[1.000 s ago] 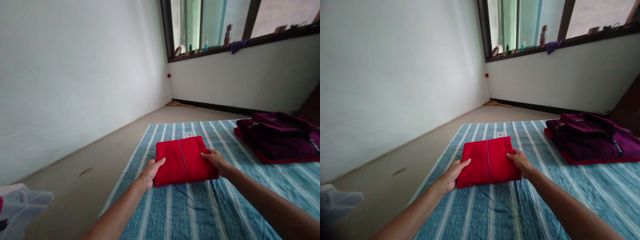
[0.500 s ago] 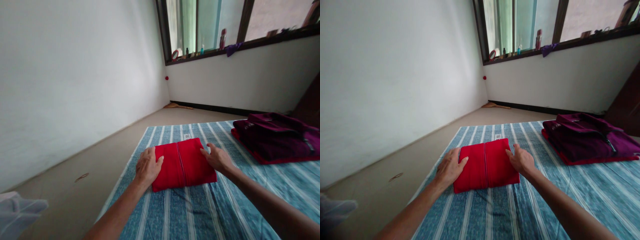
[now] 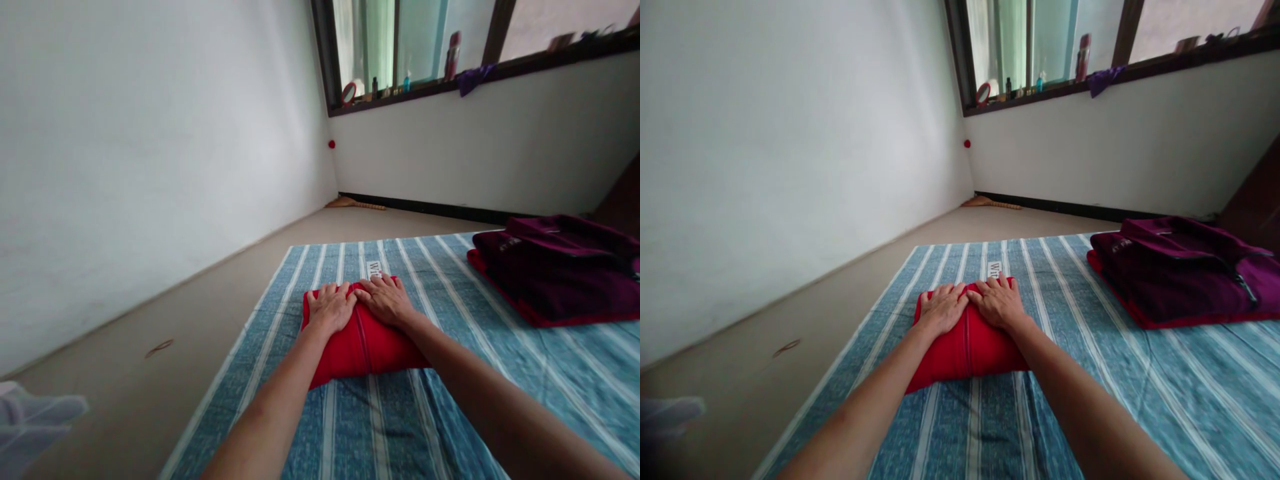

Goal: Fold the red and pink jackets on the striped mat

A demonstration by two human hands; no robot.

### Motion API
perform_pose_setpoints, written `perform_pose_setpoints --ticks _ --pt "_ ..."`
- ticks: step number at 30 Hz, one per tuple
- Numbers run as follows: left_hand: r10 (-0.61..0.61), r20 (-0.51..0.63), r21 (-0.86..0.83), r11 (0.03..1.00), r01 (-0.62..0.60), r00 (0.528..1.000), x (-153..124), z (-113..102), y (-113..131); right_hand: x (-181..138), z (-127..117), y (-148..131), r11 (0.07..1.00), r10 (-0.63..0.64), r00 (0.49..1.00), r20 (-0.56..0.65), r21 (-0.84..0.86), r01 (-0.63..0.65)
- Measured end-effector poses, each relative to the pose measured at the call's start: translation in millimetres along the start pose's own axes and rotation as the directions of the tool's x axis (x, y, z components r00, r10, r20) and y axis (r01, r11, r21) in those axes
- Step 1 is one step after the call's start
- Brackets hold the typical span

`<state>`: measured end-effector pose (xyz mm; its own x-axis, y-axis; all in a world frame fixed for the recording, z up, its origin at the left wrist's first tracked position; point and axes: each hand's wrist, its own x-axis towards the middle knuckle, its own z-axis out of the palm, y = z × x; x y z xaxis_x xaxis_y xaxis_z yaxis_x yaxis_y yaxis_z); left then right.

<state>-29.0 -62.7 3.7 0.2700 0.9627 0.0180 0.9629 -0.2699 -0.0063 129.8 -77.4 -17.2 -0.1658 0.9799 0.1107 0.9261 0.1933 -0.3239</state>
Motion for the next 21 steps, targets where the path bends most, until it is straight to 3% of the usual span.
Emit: perform_pose_setpoints --ticks 8,14,21 --pt "-0.018 0.067 -0.072 0.997 0.023 0.998 -2.4 -10.9 2.7 -5.0 -10.3 -6.8 1.0 0.005 1.0 -0.008 0.024 -0.005" --pt "-0.044 -0.025 -0.068 0.997 0.043 0.999 -6.8 -8.7 4.9 21.4 -18.6 -2.0 0.994 0.0 0.999 0.032 0.106 -0.003" --pt "-0.018 0.019 -0.1 0.995 0.02 1.0 -6.0 -7.2 3.4 47.1 -12.7 1.4 0.98 -0.04 0.99 0.132 0.197 0.013"
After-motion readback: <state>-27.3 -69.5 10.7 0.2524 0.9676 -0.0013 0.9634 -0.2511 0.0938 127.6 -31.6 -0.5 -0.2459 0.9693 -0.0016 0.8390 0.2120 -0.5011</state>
